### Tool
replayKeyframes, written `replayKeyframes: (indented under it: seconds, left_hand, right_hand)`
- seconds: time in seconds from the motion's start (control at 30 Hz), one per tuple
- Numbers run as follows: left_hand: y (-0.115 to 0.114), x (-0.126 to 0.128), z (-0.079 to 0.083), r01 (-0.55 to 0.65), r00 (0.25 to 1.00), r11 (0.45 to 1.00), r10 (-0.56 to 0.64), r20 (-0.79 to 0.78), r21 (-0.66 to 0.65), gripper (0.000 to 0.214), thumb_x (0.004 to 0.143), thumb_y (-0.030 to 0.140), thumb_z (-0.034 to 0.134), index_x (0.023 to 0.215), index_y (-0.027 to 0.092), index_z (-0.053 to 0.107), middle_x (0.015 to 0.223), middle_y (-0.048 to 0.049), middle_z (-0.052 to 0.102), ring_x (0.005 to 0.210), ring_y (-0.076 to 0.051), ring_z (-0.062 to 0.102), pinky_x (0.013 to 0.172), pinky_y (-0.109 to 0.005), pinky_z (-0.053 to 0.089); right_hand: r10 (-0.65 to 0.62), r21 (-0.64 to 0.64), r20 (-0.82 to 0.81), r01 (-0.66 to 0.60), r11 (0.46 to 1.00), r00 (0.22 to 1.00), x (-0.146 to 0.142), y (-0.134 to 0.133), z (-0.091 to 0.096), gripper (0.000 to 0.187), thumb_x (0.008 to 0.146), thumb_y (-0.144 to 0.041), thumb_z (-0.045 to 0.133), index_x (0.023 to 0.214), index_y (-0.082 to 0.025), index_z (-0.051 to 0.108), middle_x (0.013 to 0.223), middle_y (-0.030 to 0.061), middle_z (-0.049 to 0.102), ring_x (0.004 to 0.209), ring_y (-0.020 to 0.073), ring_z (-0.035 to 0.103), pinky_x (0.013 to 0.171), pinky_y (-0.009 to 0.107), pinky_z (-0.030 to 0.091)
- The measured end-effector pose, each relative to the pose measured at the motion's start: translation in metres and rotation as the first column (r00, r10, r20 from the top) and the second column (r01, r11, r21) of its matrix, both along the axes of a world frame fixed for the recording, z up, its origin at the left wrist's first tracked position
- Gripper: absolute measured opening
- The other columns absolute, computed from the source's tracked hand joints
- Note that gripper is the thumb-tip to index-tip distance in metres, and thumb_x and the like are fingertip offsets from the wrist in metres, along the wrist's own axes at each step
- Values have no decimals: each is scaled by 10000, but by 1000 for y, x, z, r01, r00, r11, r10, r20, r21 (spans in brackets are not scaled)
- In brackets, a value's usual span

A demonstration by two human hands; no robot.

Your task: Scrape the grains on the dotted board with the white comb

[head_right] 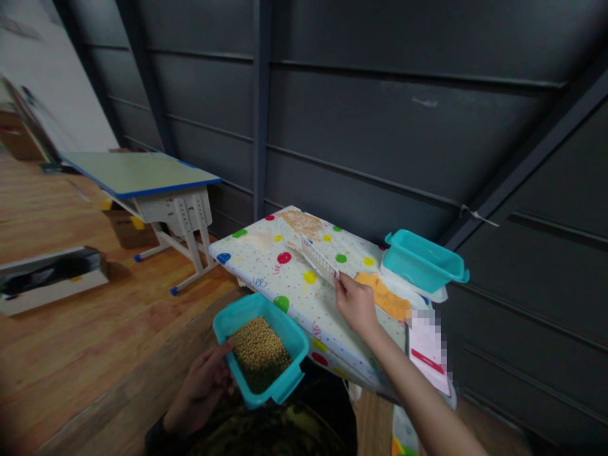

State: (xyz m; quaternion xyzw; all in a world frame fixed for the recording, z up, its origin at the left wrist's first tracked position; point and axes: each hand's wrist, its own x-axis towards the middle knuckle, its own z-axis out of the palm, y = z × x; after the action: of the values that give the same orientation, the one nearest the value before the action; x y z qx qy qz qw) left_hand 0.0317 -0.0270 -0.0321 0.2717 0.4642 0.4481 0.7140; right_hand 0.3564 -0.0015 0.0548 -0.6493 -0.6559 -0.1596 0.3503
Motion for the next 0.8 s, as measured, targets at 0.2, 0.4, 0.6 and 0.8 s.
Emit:
replayKeyframes:
  seconds: [0.2,0.4,0.6,0.8]
  left_hand:
    - [1,-3,-8,7,1000,1000,-7,20,29,625,582,685,999,626,254,549,445,44,562,366,-142,547,361,-253,482]
    - [0,-5,-3,5,1000,1000,-5,11,4,583,592,646,1002,637,246,581,450,47,555,373,-139,551,361,-245,471]
    - [2,-5,-5,-3,1000,1000,3,20,22,594,602,649,993,627,250,554,450,53,551,367,-142,557,360,-247,467]
    - [3,-5,-14,-14,1000,999,14,17,29,543,648,631,977,645,242,599,455,25,600,372,-150,583,353,-240,471]
  right_hand:
    - [32,-52,-28,-34,998,999,-5,5,-5,441,1047,-432,478,703,-249,684,595,59,694,513,193,609,545,283,374]
    - [43,-50,-59,-46,998,997,-8,9,-1,426,1034,-433,482,709,-246,684,588,54,683,498,187,589,543,287,374]
    - [85,-88,-146,-98,991,986,-10,1,-3,427,1035,-454,516,693,-247,664,572,26,654,485,175,562,524,279,383]
    - [73,-36,-217,-82,996,973,-2,-6,2,438,1020,-497,560,671,-243,636,571,14,643,487,165,560,523,275,392]
